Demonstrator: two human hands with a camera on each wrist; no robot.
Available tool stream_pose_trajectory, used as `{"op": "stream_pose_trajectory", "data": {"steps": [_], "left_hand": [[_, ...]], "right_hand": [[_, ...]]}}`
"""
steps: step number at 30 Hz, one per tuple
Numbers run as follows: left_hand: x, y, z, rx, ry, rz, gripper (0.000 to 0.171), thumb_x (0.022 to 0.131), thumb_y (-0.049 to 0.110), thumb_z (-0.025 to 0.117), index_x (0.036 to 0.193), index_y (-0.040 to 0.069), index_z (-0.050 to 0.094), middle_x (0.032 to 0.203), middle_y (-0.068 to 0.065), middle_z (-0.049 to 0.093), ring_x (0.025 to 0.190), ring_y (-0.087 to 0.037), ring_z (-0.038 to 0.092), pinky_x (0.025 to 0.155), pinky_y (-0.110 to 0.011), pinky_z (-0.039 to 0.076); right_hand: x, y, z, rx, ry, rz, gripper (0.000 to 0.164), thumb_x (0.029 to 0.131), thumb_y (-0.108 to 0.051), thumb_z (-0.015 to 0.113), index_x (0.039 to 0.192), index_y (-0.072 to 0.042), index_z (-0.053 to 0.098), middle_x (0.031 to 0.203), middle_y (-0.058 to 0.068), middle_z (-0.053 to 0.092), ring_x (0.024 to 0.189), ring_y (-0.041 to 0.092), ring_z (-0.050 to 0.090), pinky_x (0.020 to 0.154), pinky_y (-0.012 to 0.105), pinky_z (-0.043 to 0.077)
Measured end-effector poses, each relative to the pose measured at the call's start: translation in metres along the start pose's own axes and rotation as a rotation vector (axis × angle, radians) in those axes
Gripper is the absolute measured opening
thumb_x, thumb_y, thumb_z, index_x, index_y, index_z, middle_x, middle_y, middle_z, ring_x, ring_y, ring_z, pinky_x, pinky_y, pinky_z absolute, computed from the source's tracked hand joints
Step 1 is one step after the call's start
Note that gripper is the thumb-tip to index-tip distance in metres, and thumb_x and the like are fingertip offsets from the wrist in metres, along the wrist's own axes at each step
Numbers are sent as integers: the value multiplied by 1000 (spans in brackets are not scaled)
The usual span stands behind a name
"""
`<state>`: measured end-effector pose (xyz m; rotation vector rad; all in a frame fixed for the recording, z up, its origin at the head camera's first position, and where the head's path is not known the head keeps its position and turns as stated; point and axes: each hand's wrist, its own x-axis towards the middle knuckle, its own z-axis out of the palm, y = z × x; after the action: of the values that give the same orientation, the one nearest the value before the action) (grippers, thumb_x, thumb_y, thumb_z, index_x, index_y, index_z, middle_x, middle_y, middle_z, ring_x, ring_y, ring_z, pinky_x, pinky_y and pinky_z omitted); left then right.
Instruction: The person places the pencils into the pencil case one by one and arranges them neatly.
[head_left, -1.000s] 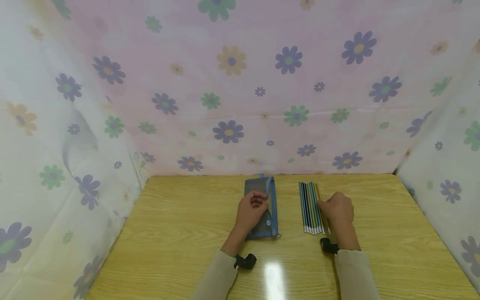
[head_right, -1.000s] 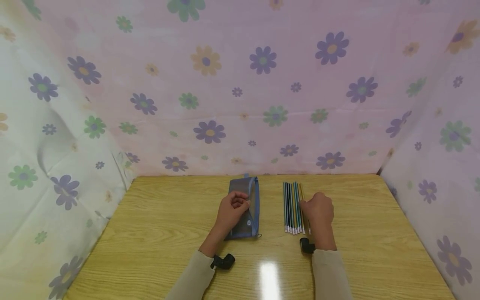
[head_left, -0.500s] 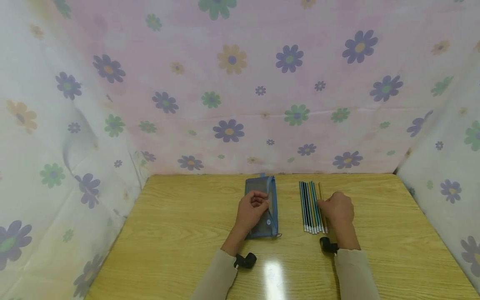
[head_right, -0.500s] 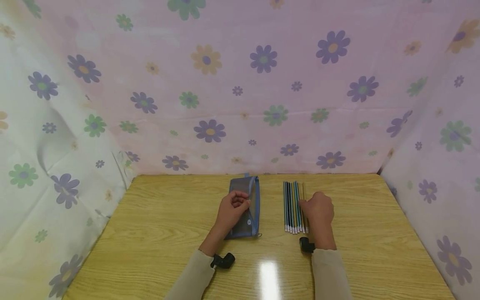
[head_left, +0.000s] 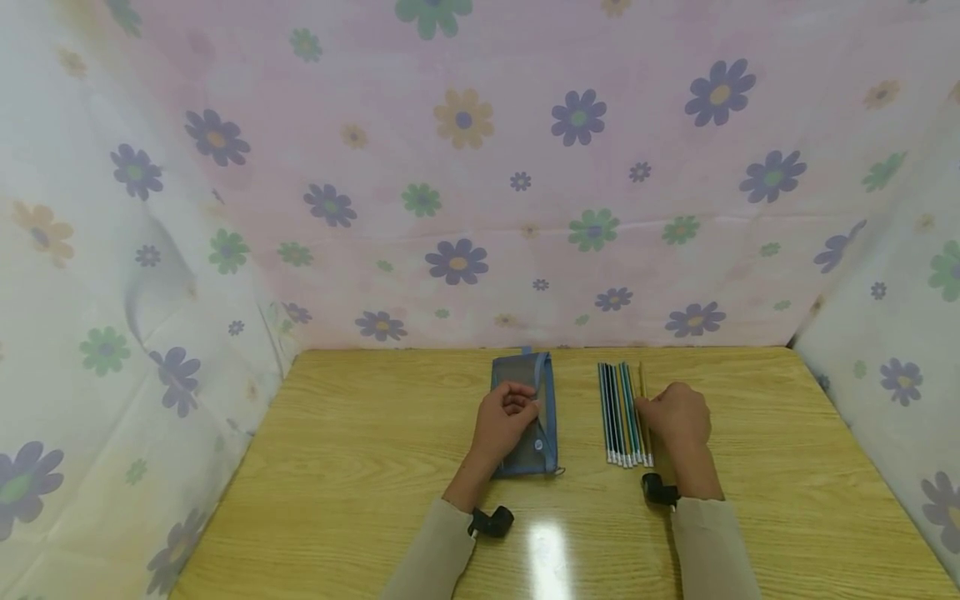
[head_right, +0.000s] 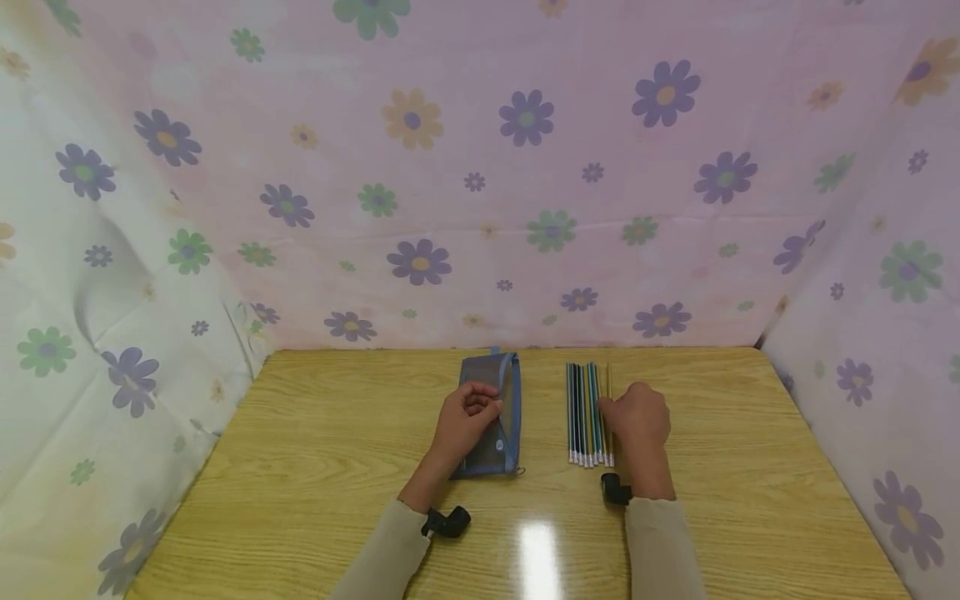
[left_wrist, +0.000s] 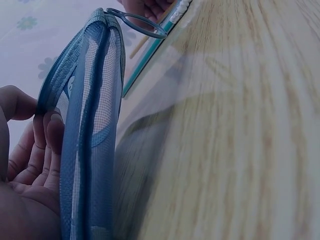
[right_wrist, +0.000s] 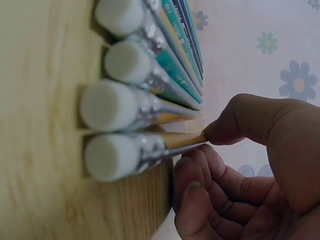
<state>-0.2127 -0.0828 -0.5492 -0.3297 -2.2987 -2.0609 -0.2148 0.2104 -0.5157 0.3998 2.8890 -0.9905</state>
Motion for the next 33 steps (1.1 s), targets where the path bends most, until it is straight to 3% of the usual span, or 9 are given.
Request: {"op": "stream_pose_trajectory", "data": {"steps": [4, 14, 22, 33], "left_hand": [[0, 0, 0, 8, 4, -8, 17, 98, 6, 74, 113, 0, 71, 94, -11, 71, 74, -9, 66, 68, -23, 58], [-1, 1, 0, 3, 2, -16, 19, 98, 9, 75, 114, 0, 70, 96, -15, 71, 76, -10, 66, 68, -22, 58], [1, 1, 1, 0, -1, -21, 18, 98, 8, 75, 114, 0, 70, 95, -11, 72, 76, -10, 67, 69, -22, 58], [1, -1, 1, 2, -2, -26, 17, 98, 6, 74, 114, 1, 71, 95, -8, 71, 76, -9, 67, 69, -22, 59]], "right_hand": [[1, 0, -2, 9, -5, 1, 52, 97, -33, 72, 52, -13, 58, 47, -4, 45, 44, 13, 40, 41, 28, 33], [-2, -3, -6, 34, -2, -17, 42, 96, -30, 72, 64, -3, 73, 52, 1, 60, 48, 18, 52, 42, 32, 41], [-2, -6, -8, 84, 15, -60, 46, 96, -27, 73, 55, -9, 64, 49, -3, 53, 46, 16, 47, 44, 31, 38], [-6, -15, -10, 140, -27, -88, 30, 93, -22, 72, 71, -1, 75, 62, 3, 67, 59, 21, 59, 54, 34, 46]]}}
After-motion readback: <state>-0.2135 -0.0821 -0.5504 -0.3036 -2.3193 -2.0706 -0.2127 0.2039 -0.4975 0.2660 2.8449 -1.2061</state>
